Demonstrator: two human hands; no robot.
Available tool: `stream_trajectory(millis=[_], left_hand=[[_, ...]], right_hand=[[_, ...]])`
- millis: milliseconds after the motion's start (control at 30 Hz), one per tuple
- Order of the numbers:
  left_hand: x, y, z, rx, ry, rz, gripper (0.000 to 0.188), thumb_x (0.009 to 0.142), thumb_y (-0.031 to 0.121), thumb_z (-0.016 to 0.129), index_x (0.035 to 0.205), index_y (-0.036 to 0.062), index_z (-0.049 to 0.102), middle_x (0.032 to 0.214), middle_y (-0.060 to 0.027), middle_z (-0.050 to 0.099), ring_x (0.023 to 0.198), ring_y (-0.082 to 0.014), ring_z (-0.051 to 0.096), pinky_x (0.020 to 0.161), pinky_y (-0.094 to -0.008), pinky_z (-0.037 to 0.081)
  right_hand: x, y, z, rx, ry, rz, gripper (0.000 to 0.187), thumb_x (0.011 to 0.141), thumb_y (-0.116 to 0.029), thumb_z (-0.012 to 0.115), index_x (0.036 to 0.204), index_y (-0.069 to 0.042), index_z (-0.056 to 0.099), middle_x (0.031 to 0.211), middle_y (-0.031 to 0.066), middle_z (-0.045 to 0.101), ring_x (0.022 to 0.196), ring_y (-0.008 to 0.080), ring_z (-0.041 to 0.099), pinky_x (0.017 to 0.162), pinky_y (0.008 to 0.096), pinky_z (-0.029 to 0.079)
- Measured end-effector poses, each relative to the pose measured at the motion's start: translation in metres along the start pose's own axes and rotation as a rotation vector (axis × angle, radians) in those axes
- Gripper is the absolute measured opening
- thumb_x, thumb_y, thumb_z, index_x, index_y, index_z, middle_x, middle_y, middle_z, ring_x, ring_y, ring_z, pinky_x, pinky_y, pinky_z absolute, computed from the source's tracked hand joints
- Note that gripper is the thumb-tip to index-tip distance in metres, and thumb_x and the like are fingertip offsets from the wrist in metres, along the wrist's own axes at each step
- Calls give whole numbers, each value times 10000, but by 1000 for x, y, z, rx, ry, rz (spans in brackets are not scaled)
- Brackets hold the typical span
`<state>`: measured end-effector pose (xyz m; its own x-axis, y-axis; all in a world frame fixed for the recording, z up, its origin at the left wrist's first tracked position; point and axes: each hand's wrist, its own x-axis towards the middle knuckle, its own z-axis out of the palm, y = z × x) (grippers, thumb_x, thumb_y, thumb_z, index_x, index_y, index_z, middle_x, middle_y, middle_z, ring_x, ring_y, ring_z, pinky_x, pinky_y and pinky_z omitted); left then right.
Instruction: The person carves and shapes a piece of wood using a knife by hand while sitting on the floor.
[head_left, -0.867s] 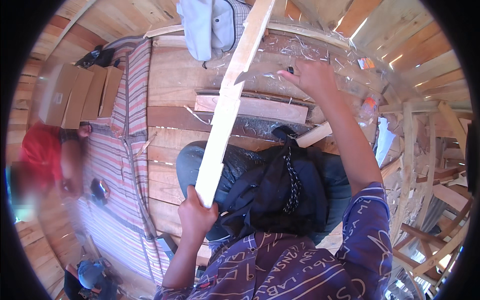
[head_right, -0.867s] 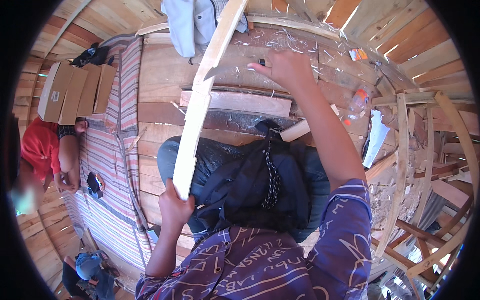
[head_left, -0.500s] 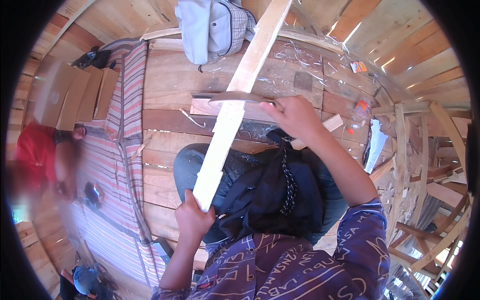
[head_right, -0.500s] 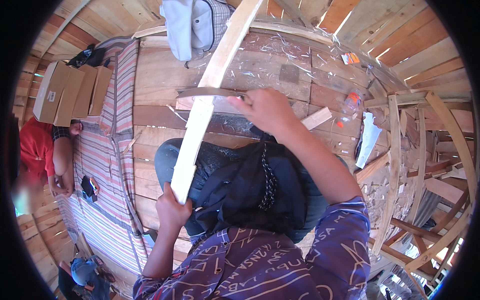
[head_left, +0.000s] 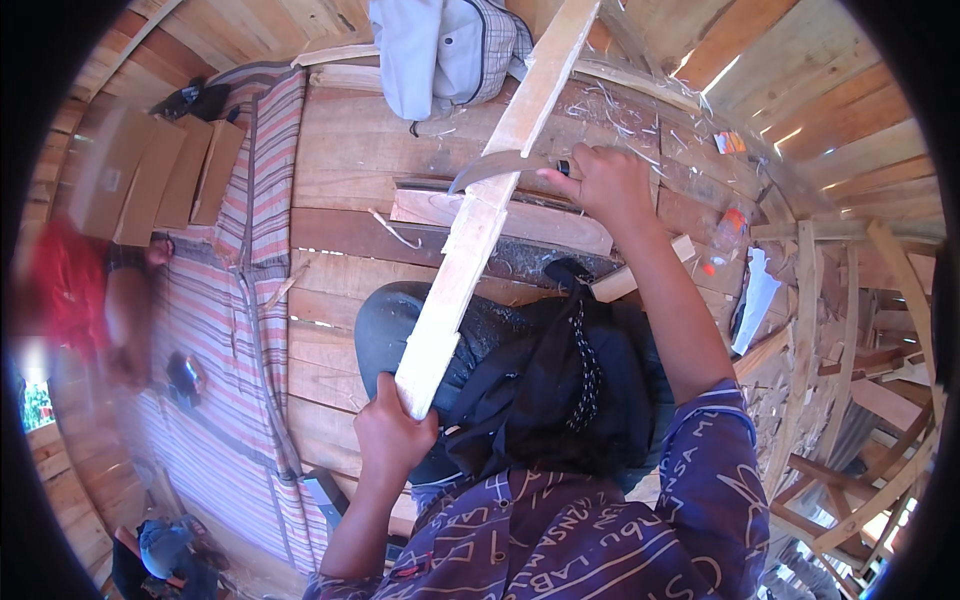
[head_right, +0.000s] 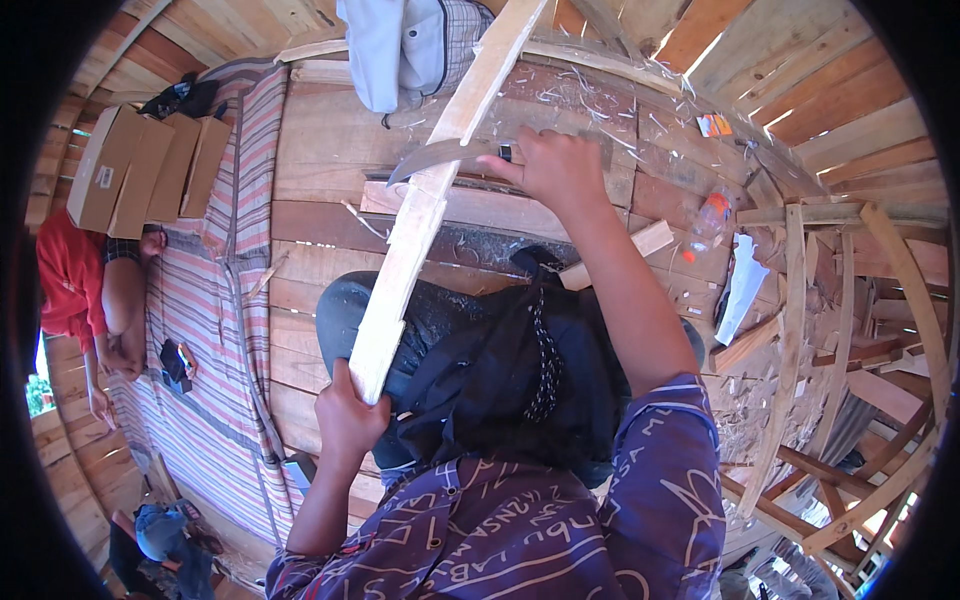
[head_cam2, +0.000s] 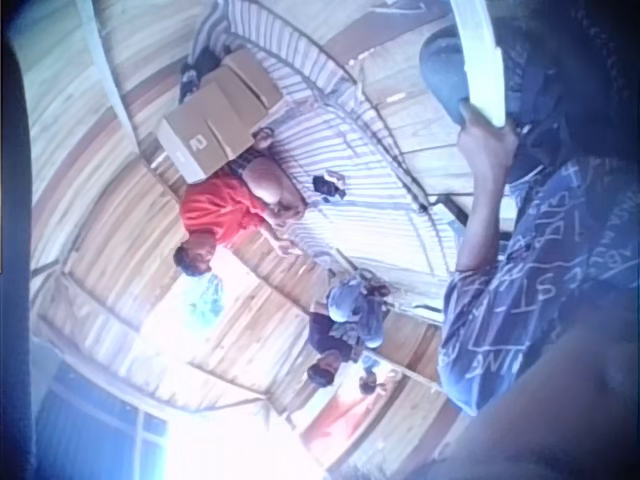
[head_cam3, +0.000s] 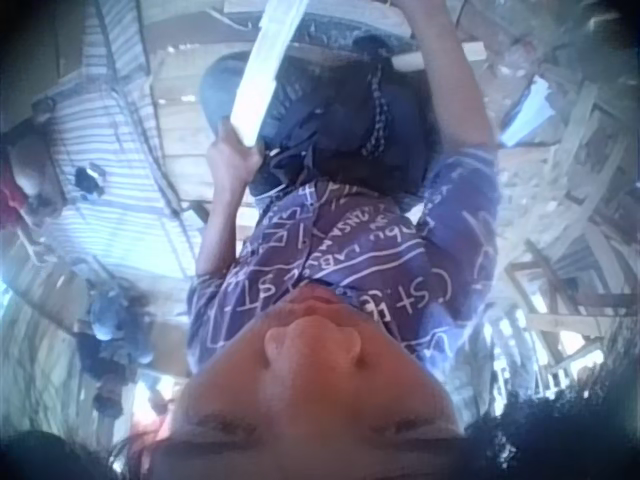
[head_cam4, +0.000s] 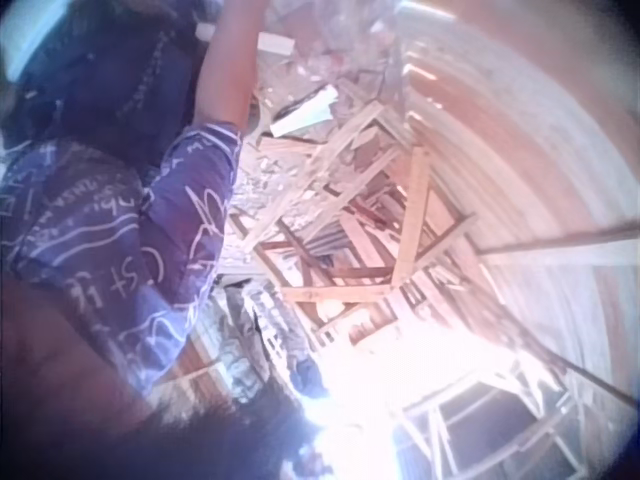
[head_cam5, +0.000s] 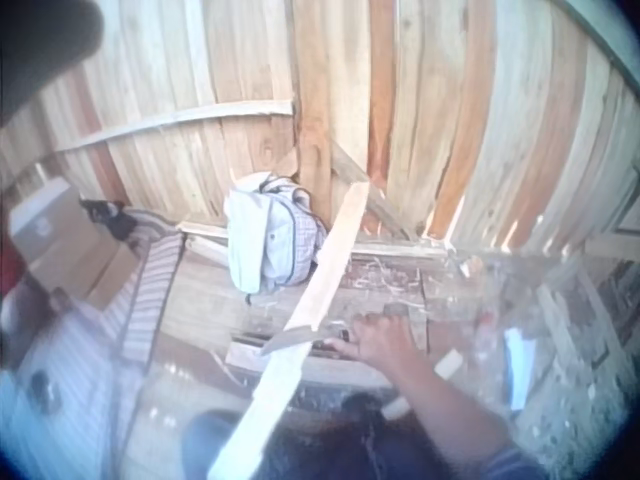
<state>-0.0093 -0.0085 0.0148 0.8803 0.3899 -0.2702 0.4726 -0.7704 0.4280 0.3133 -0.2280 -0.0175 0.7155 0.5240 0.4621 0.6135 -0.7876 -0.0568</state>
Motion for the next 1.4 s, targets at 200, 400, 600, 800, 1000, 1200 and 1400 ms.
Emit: stream_trajectory(millis=[200, 400, 600, 800, 1000, 1200, 1400], left_hand=[[-2, -1, -5, 13, -33, -20, 370, 648, 171, 687, 894, 19, 457, 650, -245, 603, 639, -452, 621, 599, -516, 505], [-3, 3, -8, -5, -49, -27, 370, 651, 162, 676, 903, 0, 459, 666, -273, 601, 665, -480, 614, 616, -529, 496], [-4, 1, -1, 49, -25, -34, 382, 659, 187, 689, 906, 13, 455, 667, -247, 615, 664, -458, 628, 627, -526, 511], [-5, 2, -1, 52, -11, -14, 382, 657, 184, 682, 906, 5, 454, 659, -251, 607, 662, -463, 625, 619, -526, 508], [-5, -2, 2, 6, 6, 6, 350, 656, 158, 656, 887, -4, 449, 647, -274, 591, 658, -490, 608, 609, -538, 500], [-2, -1, 0, 53, -5, -24, 389, 652, 192, 690, 896, 9, 449, 657, -253, 606, 648, -467, 622, 607, -529, 510], [1, 1, 1, 22, -6, -15, 381, 654, 189, 684, 894, 9, 449, 657, -252, 607, 645, -465, 622, 599, -530, 511]], right_hand=[[-21, -19, -4, 116, -156, 234, 621, 839, -657, 573, 658, -67, 639, 560, 151, 615, 540, 322, 640, 497, 439, 492], [-43, -45, 15, 663, -176, 620, 567, 917, -506, 584, 621, -23, 553, 528, 148, 507, 483, 291, 517, 499, 406, 419], [-43, -56, 5, 1058, -248, 768, 575, 940, -481, 571, 627, 0, 520, 528, 120, 434, 474, 219, 460, 515, 401, 401], [-42, -53, -31, 376, -99, 214, 561, 864, -538, 628, 649, -21, 601, 579, 168, 585, 549, 370, 594, 510, 425, 470], [-31, -43, -45, 140, -206, -60, 559, 837, -594, 623, 656, -65, 616, 583, 123, 605, 540, 286, 634, 494, 396, 493], [-24, -32, -40, 192, -291, -97, 576, 848, -619, 591, 678, -69, 616, 585, 114, 611, 544, 282, 639, 494, 394, 498], [4, 42, -31, 17, -78, 325, 632, 884, -632, 527, 617, -67, 624, 563, 148, 611, 574, 327, 656, 532, 422, 524]])
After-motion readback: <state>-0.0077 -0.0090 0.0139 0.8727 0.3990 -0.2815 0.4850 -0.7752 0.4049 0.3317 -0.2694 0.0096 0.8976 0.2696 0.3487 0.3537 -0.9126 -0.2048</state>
